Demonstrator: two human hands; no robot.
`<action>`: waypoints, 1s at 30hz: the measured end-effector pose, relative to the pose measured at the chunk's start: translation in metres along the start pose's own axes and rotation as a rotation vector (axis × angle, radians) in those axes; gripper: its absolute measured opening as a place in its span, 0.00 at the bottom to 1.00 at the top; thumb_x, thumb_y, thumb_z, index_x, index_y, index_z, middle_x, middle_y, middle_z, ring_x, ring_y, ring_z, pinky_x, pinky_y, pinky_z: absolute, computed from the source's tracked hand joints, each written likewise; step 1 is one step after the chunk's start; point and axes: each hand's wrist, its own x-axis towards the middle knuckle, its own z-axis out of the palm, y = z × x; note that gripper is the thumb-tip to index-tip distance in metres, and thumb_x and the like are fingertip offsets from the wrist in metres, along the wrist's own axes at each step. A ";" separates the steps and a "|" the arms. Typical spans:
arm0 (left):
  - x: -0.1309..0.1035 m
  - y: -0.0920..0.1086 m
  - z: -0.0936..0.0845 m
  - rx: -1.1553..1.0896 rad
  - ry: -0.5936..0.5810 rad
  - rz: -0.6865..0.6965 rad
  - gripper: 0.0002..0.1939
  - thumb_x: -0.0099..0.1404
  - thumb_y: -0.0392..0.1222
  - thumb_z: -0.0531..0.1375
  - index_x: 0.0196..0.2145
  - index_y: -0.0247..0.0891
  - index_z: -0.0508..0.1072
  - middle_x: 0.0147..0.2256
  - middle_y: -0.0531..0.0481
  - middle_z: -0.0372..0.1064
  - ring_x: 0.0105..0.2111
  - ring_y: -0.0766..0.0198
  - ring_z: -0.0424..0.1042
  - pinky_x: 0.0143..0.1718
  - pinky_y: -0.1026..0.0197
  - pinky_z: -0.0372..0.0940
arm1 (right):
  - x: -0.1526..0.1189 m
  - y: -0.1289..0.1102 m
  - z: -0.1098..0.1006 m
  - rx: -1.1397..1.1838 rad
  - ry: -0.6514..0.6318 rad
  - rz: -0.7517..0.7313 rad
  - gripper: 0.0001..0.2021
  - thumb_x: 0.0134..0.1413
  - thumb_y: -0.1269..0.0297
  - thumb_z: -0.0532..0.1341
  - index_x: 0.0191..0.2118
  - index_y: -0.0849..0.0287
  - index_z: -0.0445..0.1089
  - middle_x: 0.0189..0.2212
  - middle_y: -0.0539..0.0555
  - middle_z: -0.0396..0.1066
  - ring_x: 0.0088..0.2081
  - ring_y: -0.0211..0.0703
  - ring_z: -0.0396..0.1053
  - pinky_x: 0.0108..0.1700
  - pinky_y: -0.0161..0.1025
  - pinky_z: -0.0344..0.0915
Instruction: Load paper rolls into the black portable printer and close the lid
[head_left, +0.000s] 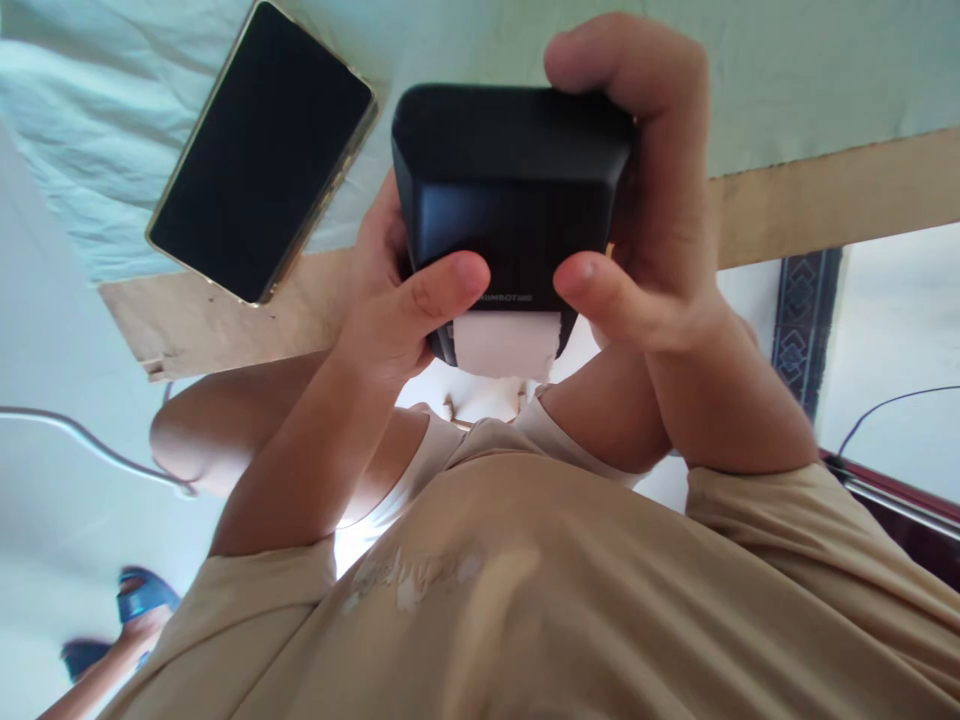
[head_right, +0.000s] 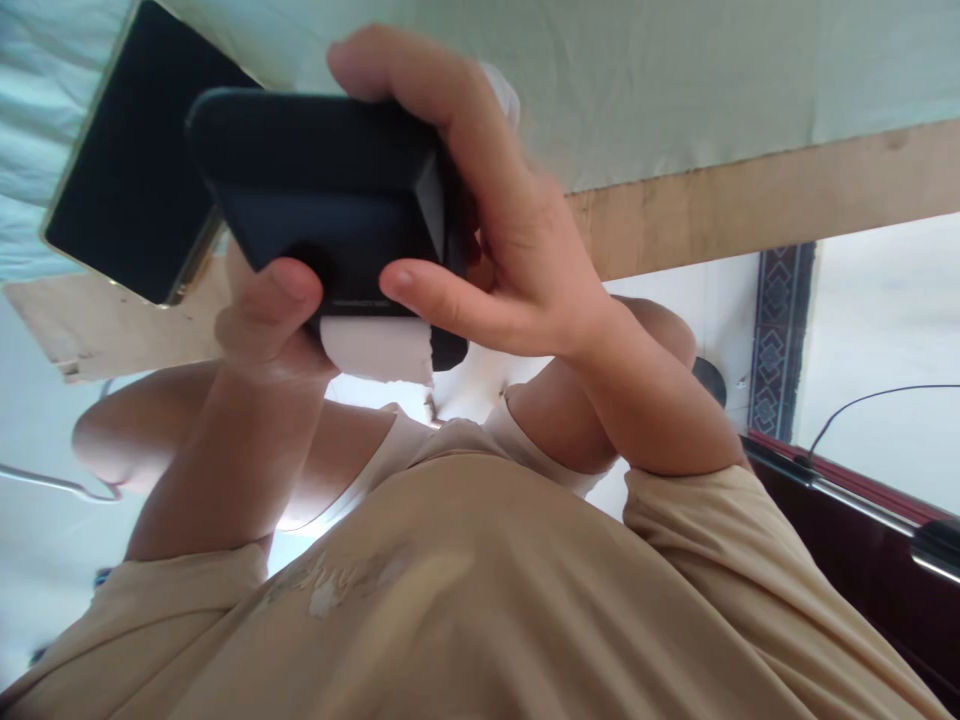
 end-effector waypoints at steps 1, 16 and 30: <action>0.001 -0.002 -0.001 -0.001 -0.012 0.010 0.31 0.49 0.55 0.72 0.48 0.42 0.71 0.39 0.47 0.77 0.56 0.47 0.75 0.53 0.47 0.76 | 0.001 0.003 0.001 0.022 0.023 -0.060 0.31 0.58 0.41 0.51 0.61 0.53 0.55 0.61 0.46 0.59 0.64 0.30 0.61 0.71 0.35 0.63; 0.005 -0.006 -0.005 -0.025 -0.082 0.029 0.30 0.52 0.50 0.70 0.52 0.45 0.70 0.45 0.46 0.77 0.55 0.45 0.76 0.49 0.50 0.77 | 0.000 0.012 0.001 0.097 -0.002 -0.153 0.30 0.60 0.52 0.54 0.62 0.66 0.54 0.61 0.54 0.58 0.64 0.31 0.61 0.72 0.34 0.61; 0.004 -0.001 -0.006 -0.006 -0.140 0.035 0.27 0.57 0.47 0.68 0.53 0.43 0.69 0.48 0.45 0.78 0.58 0.48 0.75 0.55 0.52 0.77 | 0.000 0.014 0.001 0.005 0.008 -0.171 0.29 0.60 0.49 0.52 0.63 0.57 0.52 0.62 0.50 0.56 0.64 0.30 0.60 0.70 0.33 0.61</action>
